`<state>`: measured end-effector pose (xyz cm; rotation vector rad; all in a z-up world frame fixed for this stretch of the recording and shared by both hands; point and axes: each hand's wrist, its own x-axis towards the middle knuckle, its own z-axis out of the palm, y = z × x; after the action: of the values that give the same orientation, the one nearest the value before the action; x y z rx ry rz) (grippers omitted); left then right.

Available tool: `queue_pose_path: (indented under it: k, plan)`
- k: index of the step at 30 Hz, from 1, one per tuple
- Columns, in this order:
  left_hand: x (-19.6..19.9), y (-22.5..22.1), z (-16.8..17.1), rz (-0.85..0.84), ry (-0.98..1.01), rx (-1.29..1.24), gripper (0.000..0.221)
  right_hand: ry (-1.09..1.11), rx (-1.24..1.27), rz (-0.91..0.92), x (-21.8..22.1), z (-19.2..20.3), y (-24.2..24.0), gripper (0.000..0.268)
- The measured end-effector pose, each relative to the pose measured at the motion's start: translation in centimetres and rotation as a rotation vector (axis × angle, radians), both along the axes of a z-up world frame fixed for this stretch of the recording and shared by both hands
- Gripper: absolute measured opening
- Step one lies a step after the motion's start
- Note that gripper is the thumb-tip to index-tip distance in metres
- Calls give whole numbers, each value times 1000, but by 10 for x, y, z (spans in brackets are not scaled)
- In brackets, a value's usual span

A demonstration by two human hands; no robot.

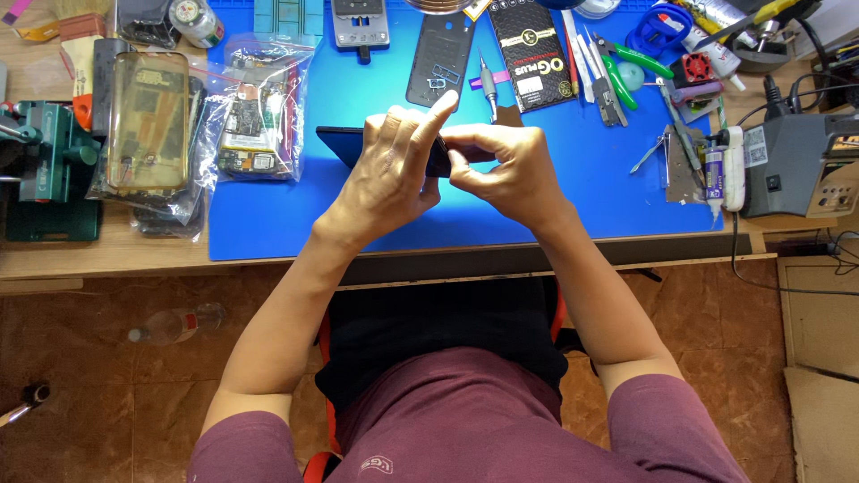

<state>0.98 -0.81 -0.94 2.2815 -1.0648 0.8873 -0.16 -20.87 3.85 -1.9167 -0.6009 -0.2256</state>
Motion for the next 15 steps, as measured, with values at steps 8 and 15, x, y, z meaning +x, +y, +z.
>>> queue_pose_path:
  k: [8,15]
  plan:
    - [0,-5,-11,7,-48,47,119,-4,8,-49,-1,-17,-3,3]
    - [1,-6,-16,18,-59,46,110,-2,1,-6,-2,4,-2,6]
